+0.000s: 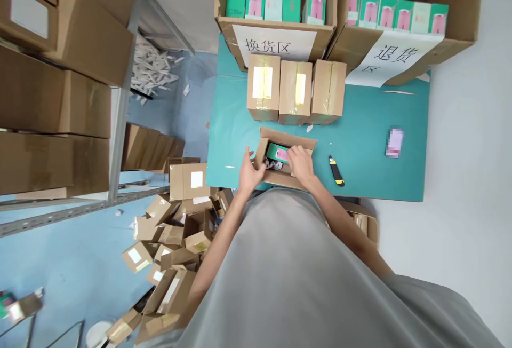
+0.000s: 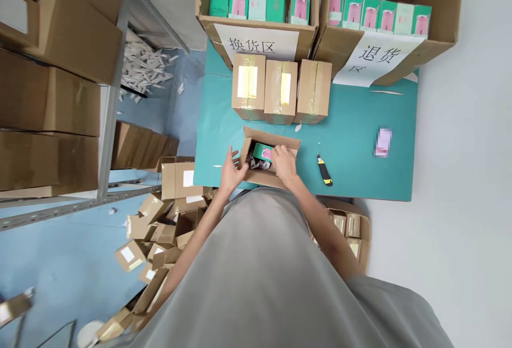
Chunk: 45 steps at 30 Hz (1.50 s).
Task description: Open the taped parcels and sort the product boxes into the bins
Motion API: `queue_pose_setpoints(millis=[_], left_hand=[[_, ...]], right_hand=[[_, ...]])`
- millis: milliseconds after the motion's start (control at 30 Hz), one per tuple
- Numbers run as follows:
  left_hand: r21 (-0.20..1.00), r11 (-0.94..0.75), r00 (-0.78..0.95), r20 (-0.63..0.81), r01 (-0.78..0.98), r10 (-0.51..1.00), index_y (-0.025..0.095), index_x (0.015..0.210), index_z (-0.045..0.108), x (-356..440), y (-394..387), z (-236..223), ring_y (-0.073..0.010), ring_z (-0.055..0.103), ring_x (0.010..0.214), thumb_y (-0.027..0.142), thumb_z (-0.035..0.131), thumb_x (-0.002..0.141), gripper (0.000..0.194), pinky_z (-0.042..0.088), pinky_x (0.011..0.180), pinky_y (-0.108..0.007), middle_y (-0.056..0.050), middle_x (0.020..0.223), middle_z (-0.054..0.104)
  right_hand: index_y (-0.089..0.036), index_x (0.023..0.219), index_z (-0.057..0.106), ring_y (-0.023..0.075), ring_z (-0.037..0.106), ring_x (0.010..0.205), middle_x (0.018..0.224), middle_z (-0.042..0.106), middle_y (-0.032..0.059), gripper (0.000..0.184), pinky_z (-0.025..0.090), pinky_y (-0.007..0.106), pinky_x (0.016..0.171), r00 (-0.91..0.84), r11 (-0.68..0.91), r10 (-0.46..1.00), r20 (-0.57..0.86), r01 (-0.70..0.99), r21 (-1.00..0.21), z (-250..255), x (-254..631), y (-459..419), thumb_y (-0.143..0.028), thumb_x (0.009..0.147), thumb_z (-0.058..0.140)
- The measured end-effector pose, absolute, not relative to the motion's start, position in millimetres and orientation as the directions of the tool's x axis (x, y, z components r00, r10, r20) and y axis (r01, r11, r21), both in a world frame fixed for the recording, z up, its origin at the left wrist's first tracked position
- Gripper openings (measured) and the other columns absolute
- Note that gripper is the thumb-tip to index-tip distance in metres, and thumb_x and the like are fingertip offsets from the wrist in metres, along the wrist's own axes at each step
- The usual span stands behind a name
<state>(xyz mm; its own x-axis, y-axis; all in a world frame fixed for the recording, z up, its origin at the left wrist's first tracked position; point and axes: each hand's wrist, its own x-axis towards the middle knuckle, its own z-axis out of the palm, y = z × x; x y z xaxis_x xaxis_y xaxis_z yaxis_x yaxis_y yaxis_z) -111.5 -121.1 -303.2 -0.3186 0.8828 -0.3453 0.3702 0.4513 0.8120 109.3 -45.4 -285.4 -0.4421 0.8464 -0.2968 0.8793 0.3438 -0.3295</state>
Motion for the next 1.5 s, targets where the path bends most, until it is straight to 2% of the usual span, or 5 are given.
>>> queue_pose_setpoints(millis=[300, 500, 767, 1033, 1500], left_hand=[[0.761, 0.573, -0.470, -0.403, 0.303, 0.785, 0.019, 0.156, 0.062, -152.3, -125.9, -302.6, -0.0322, 0.078, 0.115, 0.053, 0.066, 0.100, 0.066, 0.061, 0.107, -0.048, -0.020, 0.141, 0.075], [0.711, 0.458, -0.452, -0.218, 0.533, 0.865, 0.021, 0.160, 0.059, -152.4, -124.1, -287.3, -0.0360, 0.071, 0.124, 0.032, 0.072, 0.095, 0.068, 0.055, 0.117, -0.054, -0.019, 0.147, 0.067], [0.328, -0.012, 0.138, -0.364, 0.944, 0.921, 0.021, 0.134, 0.083, -144.3, -86.4, -251.9, -0.0403, 0.065, 0.127, 0.005, 0.059, 0.094, 0.048, 0.052, 0.115, -0.054, -0.020, 0.130, 0.077], [0.340, -0.140, 0.289, -0.437, 0.930, 0.852, 0.016, 0.172, 0.049, -131.5, -70.7, -272.4, -0.0448, 0.056, 0.147, 0.018, 0.092, 0.077, 0.104, 0.049, 0.124, -0.053, -0.023, 0.174, 0.049], [0.336, 0.016, 0.188, -0.566, 0.942, 0.803, 0.005, 0.173, 0.030, -88.6, -50.0, -301.0, -0.0426, 0.063, 0.147, 0.015, 0.071, 0.090, 0.093, 0.049, 0.120, -0.046, -0.033, 0.158, 0.056]], right_hand=[[-0.020, 0.146, 0.072, 0.0376, 0.060, 0.131, 0.143, 0.074, 0.0176, 0.040, 0.056, 0.051, 0.109, -0.417, 0.317, 0.873, -0.252, 0.879, -0.356, -262.3, 131.0, -89.4, -0.022, 0.114, 0.049], [-0.023, 0.141, 0.075, 0.0397, 0.060, 0.125, 0.143, 0.071, 0.0180, 0.038, 0.058, 0.054, 0.103, -0.226, 0.149, 0.959, -0.169, 0.915, -0.376, -249.1, 172.7, -117.1, -0.025, 0.111, 0.054], [-0.017, 0.134, 0.080, 0.0338, 0.060, 0.129, 0.141, 0.072, 0.0170, 0.036, 0.057, 0.048, 0.113, -0.276, 0.126, 0.930, -0.242, 0.860, -0.494, -278.0, 196.5, -122.5, -0.012, 0.107, 0.057], [-0.017, 0.145, 0.076, 0.0338, 0.064, 0.140, 0.146, 0.073, 0.0189, 0.055, 0.053, 0.051, 0.124, -0.479, 0.230, 0.813, -0.331, 0.786, -0.573, -294.2, 196.2, -97.1, -0.020, 0.092, 0.091], [0.001, 0.155, 0.063, 0.0411, 0.079, 0.132, 0.144, 0.069, 0.0440, 0.058, 0.069, 0.052, 0.101, -0.182, 0.128, 0.834, -0.521, 0.982, -0.138, -320.1, 73.1, -33.9, 0.002, 0.098, 0.054]])
